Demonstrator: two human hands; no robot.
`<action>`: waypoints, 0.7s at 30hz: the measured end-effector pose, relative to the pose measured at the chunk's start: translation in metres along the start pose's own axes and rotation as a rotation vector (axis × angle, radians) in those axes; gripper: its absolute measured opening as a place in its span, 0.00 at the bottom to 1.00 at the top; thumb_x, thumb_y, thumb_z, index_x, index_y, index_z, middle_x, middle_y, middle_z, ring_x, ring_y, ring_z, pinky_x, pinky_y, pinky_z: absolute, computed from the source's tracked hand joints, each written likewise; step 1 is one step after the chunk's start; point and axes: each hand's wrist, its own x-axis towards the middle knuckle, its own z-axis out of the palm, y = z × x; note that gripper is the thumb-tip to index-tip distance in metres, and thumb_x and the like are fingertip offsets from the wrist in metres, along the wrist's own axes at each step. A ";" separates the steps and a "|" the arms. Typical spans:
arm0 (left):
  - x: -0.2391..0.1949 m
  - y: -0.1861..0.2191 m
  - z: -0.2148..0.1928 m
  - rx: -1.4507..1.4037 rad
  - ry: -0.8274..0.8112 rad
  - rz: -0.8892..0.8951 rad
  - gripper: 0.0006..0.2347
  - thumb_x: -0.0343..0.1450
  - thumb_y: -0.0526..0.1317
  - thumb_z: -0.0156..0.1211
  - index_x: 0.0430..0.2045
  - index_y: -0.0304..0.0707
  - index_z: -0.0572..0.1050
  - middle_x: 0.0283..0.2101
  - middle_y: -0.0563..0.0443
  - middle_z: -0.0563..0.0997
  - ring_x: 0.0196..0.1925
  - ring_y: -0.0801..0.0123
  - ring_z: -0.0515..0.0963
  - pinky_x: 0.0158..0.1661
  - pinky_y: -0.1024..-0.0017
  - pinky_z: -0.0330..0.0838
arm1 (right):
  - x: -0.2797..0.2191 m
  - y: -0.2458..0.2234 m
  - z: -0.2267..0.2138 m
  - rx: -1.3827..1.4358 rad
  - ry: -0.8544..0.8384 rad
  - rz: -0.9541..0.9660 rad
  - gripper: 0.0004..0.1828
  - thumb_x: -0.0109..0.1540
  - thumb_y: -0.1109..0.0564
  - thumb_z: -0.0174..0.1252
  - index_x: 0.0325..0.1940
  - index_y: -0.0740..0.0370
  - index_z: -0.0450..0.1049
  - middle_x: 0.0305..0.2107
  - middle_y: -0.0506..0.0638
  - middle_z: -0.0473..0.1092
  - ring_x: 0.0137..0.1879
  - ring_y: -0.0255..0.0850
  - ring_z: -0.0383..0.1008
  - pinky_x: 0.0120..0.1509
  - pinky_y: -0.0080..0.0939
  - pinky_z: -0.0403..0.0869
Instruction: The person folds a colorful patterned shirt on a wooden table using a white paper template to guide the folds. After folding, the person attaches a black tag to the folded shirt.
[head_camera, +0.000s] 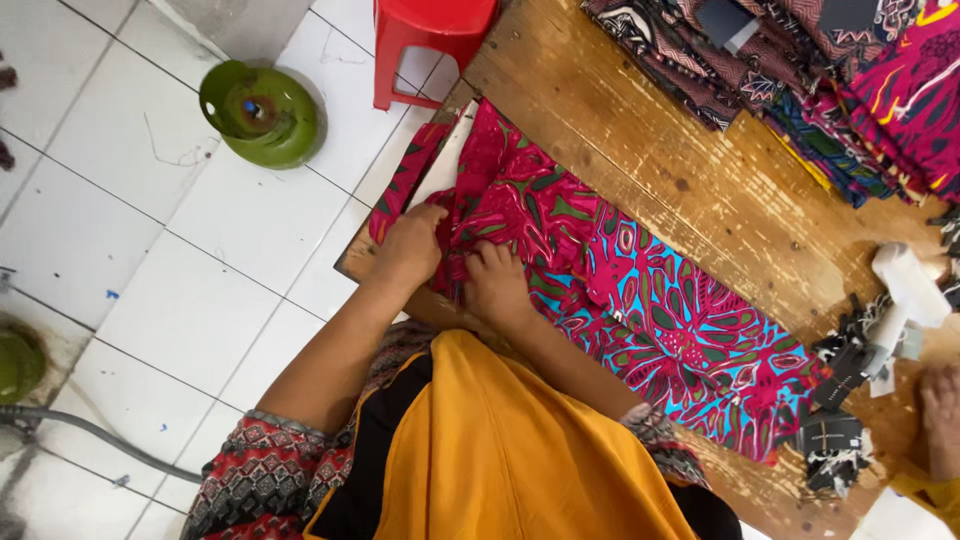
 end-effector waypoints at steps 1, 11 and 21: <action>0.001 0.005 -0.005 0.042 -0.013 0.070 0.18 0.65 0.26 0.51 0.49 0.35 0.78 0.55 0.38 0.76 0.51 0.40 0.80 0.50 0.52 0.74 | -0.001 0.007 0.000 0.109 0.022 0.016 0.18 0.55 0.63 0.66 0.47 0.64 0.72 0.52 0.60 0.69 0.57 0.59 0.68 0.59 0.58 0.69; 0.033 0.025 0.012 0.287 -0.213 -0.017 0.19 0.71 0.33 0.47 0.58 0.34 0.68 0.70 0.36 0.62 0.47 0.38 0.80 0.49 0.49 0.73 | -0.030 0.020 -0.024 0.465 -0.032 0.021 0.13 0.61 0.67 0.60 0.45 0.66 0.64 0.75 0.64 0.55 0.77 0.65 0.57 0.79 0.60 0.58; 0.046 0.000 0.013 -0.169 -0.101 -0.154 0.38 0.65 0.28 0.57 0.72 0.55 0.52 0.57 0.35 0.77 0.56 0.41 0.77 0.55 0.55 0.70 | -0.012 0.010 -0.022 0.083 -0.103 -0.014 0.19 0.58 0.56 0.65 0.52 0.61 0.74 0.68 0.60 0.60 0.69 0.61 0.61 0.68 0.62 0.62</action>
